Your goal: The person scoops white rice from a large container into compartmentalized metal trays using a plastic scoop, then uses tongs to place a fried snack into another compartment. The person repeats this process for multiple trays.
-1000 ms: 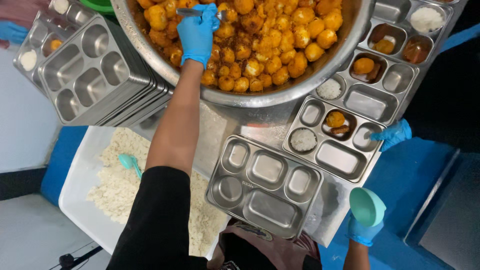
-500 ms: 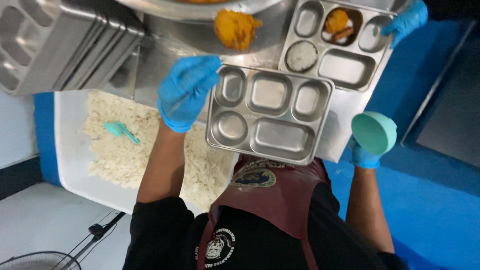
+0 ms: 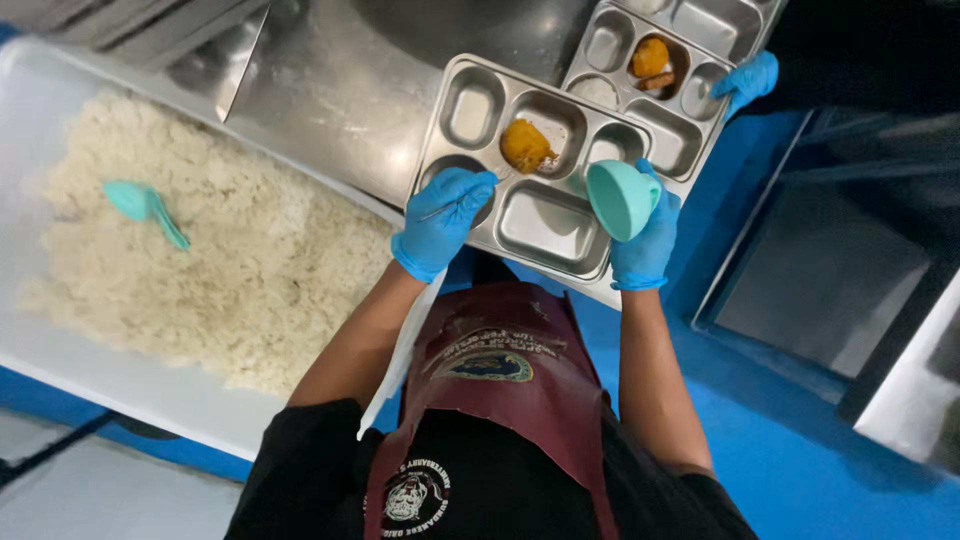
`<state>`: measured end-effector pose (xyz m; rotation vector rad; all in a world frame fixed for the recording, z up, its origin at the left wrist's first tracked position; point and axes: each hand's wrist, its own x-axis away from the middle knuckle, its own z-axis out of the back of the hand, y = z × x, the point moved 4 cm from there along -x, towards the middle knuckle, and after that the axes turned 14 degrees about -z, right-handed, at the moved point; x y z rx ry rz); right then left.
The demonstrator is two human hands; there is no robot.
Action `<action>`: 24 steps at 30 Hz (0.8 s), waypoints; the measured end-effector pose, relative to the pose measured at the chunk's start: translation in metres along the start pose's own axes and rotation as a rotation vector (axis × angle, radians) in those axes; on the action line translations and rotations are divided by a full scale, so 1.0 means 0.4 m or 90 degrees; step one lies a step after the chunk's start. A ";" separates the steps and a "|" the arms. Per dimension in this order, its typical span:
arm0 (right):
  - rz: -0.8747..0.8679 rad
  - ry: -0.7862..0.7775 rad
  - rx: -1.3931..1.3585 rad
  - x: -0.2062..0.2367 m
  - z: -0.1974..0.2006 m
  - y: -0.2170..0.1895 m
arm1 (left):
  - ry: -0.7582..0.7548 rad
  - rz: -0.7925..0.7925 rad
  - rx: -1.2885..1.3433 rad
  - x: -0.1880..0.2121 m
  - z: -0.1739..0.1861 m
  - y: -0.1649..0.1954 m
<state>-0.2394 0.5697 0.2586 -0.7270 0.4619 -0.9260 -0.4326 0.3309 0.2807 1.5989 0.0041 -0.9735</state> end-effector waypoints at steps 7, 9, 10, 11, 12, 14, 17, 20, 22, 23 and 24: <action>-0.012 -0.095 -0.419 -0.002 -0.004 -0.032 | 0.281 0.265 0.290 0.111 0.001 -0.002; -0.180 -0.173 -0.857 0.038 0.007 -0.073 | 0.346 0.207 0.343 0.187 0.016 0.028; 0.013 -0.133 -0.610 0.077 0.037 -0.127 | 0.359 0.179 0.323 0.251 0.037 0.044; 0.202 -0.104 -0.361 0.138 0.055 -0.183 | 0.378 0.159 0.297 0.349 0.076 0.067; 0.103 -0.201 -0.333 0.183 0.054 -0.194 | 0.402 0.143 0.264 0.458 0.115 0.082; -0.099 -0.411 -0.247 0.278 0.007 -0.206 | 0.499 0.237 0.198 0.712 0.194 0.086; 0.129 -0.709 0.035 0.416 -0.269 -0.234 | 0.847 0.448 0.172 1.084 0.187 0.121; 0.219 -0.828 0.506 0.555 -0.637 -0.178 | 0.968 0.557 0.059 1.300 0.115 0.207; 0.567 -0.858 0.580 0.661 -0.838 -0.169 | 1.005 0.562 -0.028 1.367 0.056 0.262; 0.445 -0.834 0.626 0.707 -0.930 -0.151 | 0.985 0.566 -0.085 1.388 0.039 0.288; 0.485 -0.858 0.622 0.752 -1.002 -0.154 | 0.962 0.573 -0.141 1.402 0.023 0.318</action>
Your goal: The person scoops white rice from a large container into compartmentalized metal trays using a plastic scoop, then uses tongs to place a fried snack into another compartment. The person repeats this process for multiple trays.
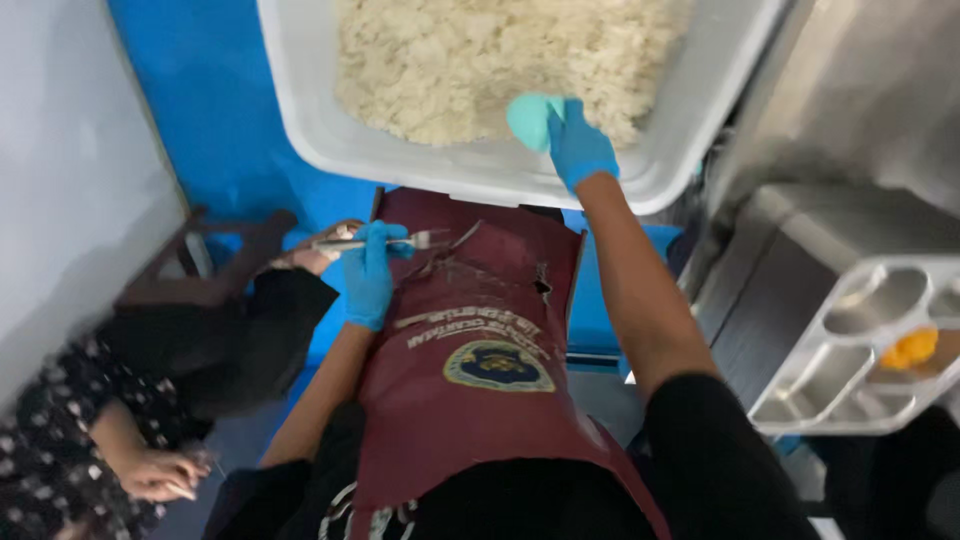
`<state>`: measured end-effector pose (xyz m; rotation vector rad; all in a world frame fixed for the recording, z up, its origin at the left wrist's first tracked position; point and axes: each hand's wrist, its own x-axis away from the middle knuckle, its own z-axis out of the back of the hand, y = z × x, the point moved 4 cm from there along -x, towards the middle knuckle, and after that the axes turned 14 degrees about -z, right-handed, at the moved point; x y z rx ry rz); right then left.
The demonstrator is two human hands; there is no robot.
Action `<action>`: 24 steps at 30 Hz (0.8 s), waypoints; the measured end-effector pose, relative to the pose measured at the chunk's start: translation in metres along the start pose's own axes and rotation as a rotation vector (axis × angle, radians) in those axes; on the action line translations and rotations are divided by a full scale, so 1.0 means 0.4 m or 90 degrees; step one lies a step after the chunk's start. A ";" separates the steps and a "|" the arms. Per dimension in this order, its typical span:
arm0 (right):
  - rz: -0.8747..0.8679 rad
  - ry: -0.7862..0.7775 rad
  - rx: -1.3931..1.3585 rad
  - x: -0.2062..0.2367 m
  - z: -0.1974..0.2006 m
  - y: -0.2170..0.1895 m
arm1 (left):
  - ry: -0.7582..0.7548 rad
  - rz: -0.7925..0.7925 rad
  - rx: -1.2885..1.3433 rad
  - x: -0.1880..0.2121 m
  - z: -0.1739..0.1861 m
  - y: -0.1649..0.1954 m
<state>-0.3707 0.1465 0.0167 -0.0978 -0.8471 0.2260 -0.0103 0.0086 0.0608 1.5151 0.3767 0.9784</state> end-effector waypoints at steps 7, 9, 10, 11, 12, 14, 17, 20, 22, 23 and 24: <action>0.112 -0.070 0.089 -0.095 -0.192 -0.312 | 0.128 0.033 -0.166 0.191 0.173 0.037; 0.085 -0.140 0.126 -0.108 -0.224 -0.311 | 0.151 0.095 -0.258 0.217 0.179 0.035; 0.058 -0.183 0.143 -0.101 -0.244 -0.295 | 0.150 0.138 -0.307 0.227 0.179 0.036; 0.036 -0.223 0.184 -0.082 -0.256 -0.267 | 0.154 0.147 -0.256 0.241 0.172 0.043; 0.020 -0.238 0.217 -0.079 -0.248 -0.248 | 0.158 0.129 -0.197 0.233 0.164 0.045; 0.016 -0.249 0.286 -0.091 -0.210 -0.234 | 0.140 0.041 -0.139 0.200 0.141 0.057; 0.021 -0.371 0.344 -0.111 -0.140 -0.208 | 0.087 -0.067 -0.157 0.148 0.122 0.106; -0.008 -0.498 0.229 -0.104 -0.018 -0.085 | 0.072 -0.145 -0.136 0.045 0.107 0.160; 0.006 -0.539 0.022 -0.079 0.038 -0.014 | 0.080 -0.226 -0.111 -0.034 0.092 0.219; 0.015 -0.552 -0.084 -0.056 0.058 0.026 | 0.082 -0.256 -0.136 -0.080 0.075 0.242; 0.024 -0.562 -0.198 -0.019 0.071 0.070 | 0.078 -0.284 -0.159 -0.124 0.056 0.264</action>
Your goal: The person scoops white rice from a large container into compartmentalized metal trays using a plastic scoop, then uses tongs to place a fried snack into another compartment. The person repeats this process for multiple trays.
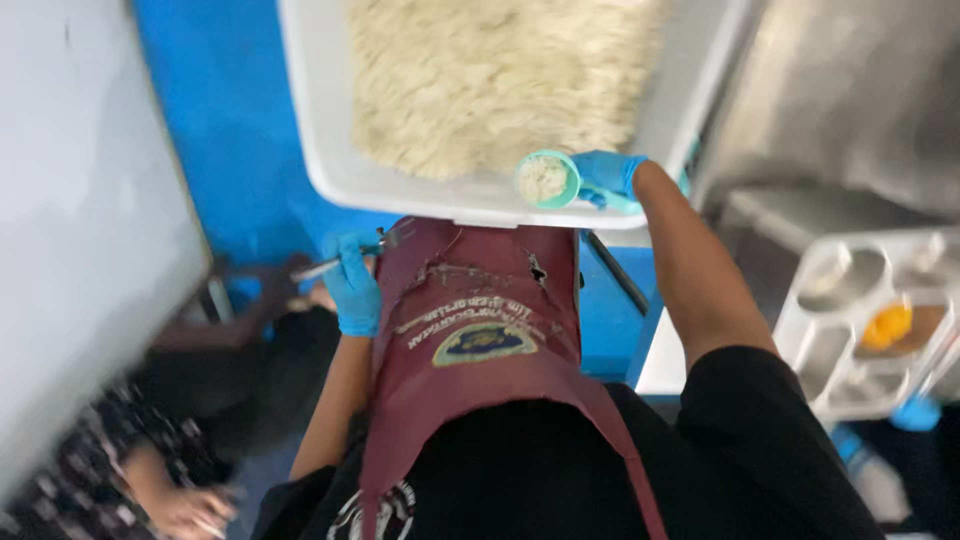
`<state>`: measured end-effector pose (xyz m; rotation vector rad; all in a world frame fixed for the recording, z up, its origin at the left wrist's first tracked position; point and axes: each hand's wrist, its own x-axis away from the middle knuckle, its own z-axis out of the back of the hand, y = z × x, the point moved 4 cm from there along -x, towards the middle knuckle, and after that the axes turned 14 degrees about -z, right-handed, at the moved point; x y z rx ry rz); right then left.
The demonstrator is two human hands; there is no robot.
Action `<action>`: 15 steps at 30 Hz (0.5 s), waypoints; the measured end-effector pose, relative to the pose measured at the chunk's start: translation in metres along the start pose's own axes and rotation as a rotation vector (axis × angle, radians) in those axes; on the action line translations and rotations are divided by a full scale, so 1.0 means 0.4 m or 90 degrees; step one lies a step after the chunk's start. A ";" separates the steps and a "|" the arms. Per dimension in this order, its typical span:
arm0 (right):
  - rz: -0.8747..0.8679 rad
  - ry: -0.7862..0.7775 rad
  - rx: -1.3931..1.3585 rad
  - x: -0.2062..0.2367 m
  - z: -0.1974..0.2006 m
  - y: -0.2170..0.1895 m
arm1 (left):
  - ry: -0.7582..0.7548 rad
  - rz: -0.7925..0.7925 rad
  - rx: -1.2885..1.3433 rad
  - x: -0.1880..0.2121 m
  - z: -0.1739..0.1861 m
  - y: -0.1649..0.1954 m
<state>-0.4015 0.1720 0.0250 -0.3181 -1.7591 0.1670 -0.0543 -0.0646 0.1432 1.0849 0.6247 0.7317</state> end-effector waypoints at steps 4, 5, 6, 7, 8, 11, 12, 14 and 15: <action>0.130 -0.044 -0.464 0.167 -0.116 0.145 | -0.138 -0.174 0.123 -0.189 -0.162 0.057; 0.140 0.008 -0.548 0.217 -0.155 0.183 | -0.165 -0.114 0.150 -0.229 -0.222 0.070; 0.150 0.062 -0.638 0.281 -0.192 0.229 | -0.201 -0.053 0.174 -0.270 -0.294 0.092; 0.183 0.155 -0.706 0.370 -0.227 0.295 | -0.247 0.013 0.193 -0.287 -0.384 0.125; 0.206 0.246 -0.775 0.453 -0.282 0.361 | -0.341 -0.067 0.183 -0.289 -0.474 0.184; 0.251 0.496 -0.927 0.643 -0.445 0.504 | -0.549 -0.301 0.181 -0.242 -0.714 0.383; 0.075 0.545 -1.060 0.697 -0.498 0.579 | -0.589 -0.363 0.194 -0.202 -0.797 0.448; 0.185 0.718 -1.221 0.796 -0.545 0.665 | -0.732 -0.440 0.199 -0.125 -0.941 0.559; 0.160 0.814 -1.171 0.854 -0.569 0.701 | -0.749 -0.472 0.176 -0.091 -0.996 0.611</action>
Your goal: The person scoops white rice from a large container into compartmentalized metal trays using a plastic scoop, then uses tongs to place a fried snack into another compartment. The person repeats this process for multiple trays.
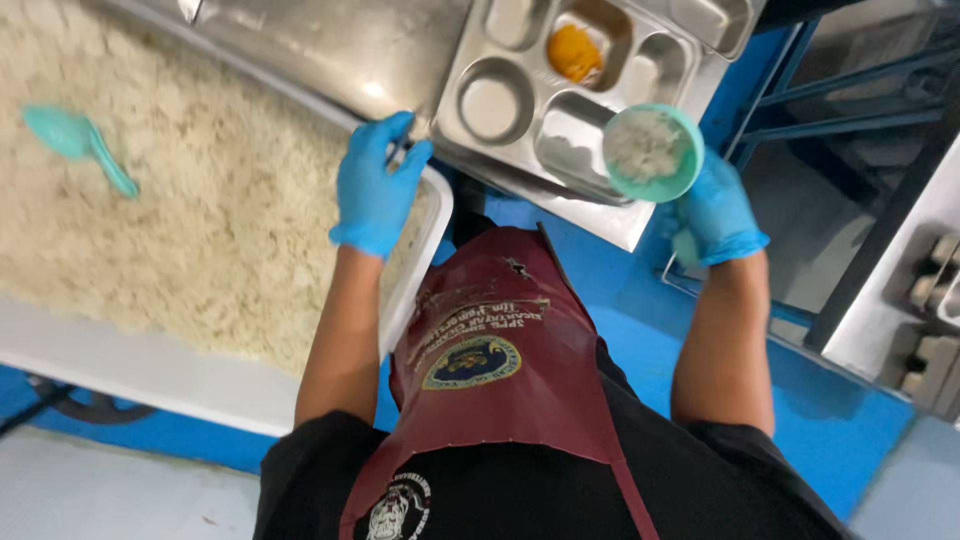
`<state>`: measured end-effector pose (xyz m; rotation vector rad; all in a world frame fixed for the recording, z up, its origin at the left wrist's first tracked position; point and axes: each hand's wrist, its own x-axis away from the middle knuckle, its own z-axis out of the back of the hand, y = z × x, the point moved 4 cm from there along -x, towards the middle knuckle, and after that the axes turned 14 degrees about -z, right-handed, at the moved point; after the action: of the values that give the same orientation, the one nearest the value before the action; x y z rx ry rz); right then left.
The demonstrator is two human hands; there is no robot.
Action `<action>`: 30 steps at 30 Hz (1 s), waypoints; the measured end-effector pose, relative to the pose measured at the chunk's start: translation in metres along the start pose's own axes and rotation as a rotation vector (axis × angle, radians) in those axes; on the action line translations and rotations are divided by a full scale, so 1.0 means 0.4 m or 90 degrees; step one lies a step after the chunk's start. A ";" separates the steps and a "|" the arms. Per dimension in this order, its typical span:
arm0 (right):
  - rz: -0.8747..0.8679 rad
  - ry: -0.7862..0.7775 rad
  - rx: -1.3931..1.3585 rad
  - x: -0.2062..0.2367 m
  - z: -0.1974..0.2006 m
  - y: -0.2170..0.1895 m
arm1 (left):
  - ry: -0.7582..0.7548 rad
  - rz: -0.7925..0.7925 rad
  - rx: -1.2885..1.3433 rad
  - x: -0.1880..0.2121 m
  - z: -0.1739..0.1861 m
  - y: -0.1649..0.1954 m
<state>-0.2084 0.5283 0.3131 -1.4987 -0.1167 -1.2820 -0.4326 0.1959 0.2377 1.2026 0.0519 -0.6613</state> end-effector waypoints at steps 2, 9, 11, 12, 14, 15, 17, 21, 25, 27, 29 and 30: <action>-0.040 -0.084 -0.089 -0.005 0.036 -0.026 | -0.049 -0.021 -0.056 -0.100 -0.056 0.035; -0.084 -0.308 0.018 -0.104 -0.113 -0.091 | -0.130 0.117 -0.105 -0.168 -0.081 0.023; 0.221 -0.159 0.294 -0.115 -0.203 -0.144 | -0.130 0.174 -0.046 -0.172 -0.075 0.005; 0.380 -0.074 0.428 -0.111 -0.247 -0.173 | -0.153 0.196 -0.063 -0.179 -0.076 -0.001; 0.445 0.006 0.533 -0.106 -0.289 -0.177 | -0.202 0.248 -0.097 -0.191 -0.074 -0.011; 0.474 0.049 0.584 -0.105 -0.291 -0.178 | -0.210 0.239 -0.061 -0.201 -0.078 -0.006; 0.380 0.004 0.394 -0.111 -0.226 -0.163 | -0.228 0.215 0.014 -0.223 -0.088 0.016; 0.331 -0.050 -0.187 -0.120 0.051 -0.093 | -0.286 0.252 0.007 -0.244 -0.105 0.079; 0.041 0.121 0.039 -0.152 0.135 0.109 | -0.269 0.329 0.184 -0.277 -0.116 0.144; 0.266 0.151 0.090 -0.134 0.125 0.151 | -0.272 0.331 0.239 -0.297 -0.157 0.168; 0.264 0.168 -0.035 -0.125 0.155 0.198 | -0.288 0.316 0.292 -0.318 -0.209 0.191; 0.265 0.174 -0.094 -0.121 0.173 0.212 | -0.323 0.303 0.265 -0.328 -0.242 0.199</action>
<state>-0.1287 0.5732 0.2360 -1.3642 0.4556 -1.1556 -0.4704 0.3547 0.3171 1.3436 -0.8080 -0.5470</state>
